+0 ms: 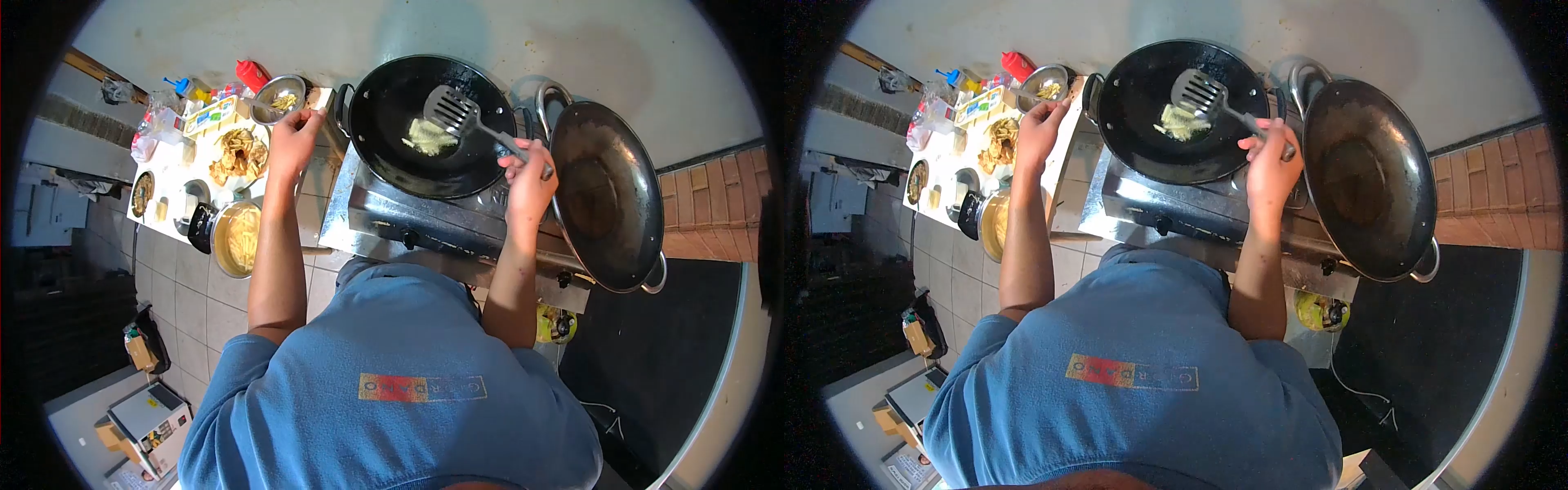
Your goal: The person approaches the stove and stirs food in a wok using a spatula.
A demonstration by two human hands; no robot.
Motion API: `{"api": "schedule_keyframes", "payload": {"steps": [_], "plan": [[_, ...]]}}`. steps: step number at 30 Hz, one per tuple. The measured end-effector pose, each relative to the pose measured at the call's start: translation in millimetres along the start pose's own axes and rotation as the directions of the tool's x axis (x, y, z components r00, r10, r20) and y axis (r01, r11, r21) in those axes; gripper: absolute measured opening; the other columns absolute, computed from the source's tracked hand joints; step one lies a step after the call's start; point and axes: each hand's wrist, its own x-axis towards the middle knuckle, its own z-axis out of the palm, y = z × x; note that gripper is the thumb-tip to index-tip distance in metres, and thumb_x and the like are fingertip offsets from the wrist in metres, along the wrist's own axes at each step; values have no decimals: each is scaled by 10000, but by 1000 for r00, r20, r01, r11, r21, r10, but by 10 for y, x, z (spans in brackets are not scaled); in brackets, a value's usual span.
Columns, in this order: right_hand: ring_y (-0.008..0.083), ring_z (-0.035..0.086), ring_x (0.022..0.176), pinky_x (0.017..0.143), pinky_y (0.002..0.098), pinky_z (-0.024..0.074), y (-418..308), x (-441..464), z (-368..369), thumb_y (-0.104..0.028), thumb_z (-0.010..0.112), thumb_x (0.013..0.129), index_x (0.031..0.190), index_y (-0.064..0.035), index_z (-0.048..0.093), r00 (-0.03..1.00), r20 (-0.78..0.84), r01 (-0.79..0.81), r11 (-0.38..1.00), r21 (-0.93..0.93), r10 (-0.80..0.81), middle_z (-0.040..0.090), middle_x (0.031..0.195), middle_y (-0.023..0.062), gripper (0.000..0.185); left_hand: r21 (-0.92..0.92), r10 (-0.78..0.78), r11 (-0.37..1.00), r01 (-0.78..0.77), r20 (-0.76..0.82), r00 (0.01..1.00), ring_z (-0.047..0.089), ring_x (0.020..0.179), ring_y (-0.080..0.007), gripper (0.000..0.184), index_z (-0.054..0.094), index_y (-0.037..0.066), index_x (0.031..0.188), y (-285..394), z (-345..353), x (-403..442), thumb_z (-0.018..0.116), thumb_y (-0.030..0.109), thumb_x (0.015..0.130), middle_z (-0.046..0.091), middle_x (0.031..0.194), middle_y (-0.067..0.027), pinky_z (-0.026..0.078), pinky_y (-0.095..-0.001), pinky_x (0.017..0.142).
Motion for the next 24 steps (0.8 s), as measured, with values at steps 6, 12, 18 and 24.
{"api": "schedule_keyframes", "payload": {"steps": [6,12,18,24], "plan": [[109,464,410,407,221,339,-39,-27,-31,-220,489,864,880,-6,579,988,9,-157,977,144,157,604,583,141,232,-1,43,999,-43,-25,999,472,644,-57,294,642,-29,857,-39,-23,9,643,264,849,582,703,10,388,-215,592],[108,493,445,432,224,354,-23,-71,-42,-206,457,864,930,0,590,949,197,-234,969,-85,246,599,600,123,254,-21,46,999,-47,-12,999,448,652,-50,273,640,-24,844,-76,36,-20,635,249,862,560,697,22,367,-212,593],[156,604,519,515,282,436,-100,-96,116,-251,487,911,863,-21,647,970,243,136,860,-491,-14,600,542,81,285,-36,69,997,-70,-19,997,439,611,-51,274,637,-36,826,-44,19,-72,641,236,854,549,661,20,360,-216,553],[381,615,664,623,400,487,114,-43,274,-210,547,889,886,-30,643,911,326,402,712,-576,-252,614,675,200,204,-71,71,995,-72,-22,997,436,613,-54,287,639,-32,834,-192,26,-23,652,254,849,548,665,18,361,-219,556]]}}
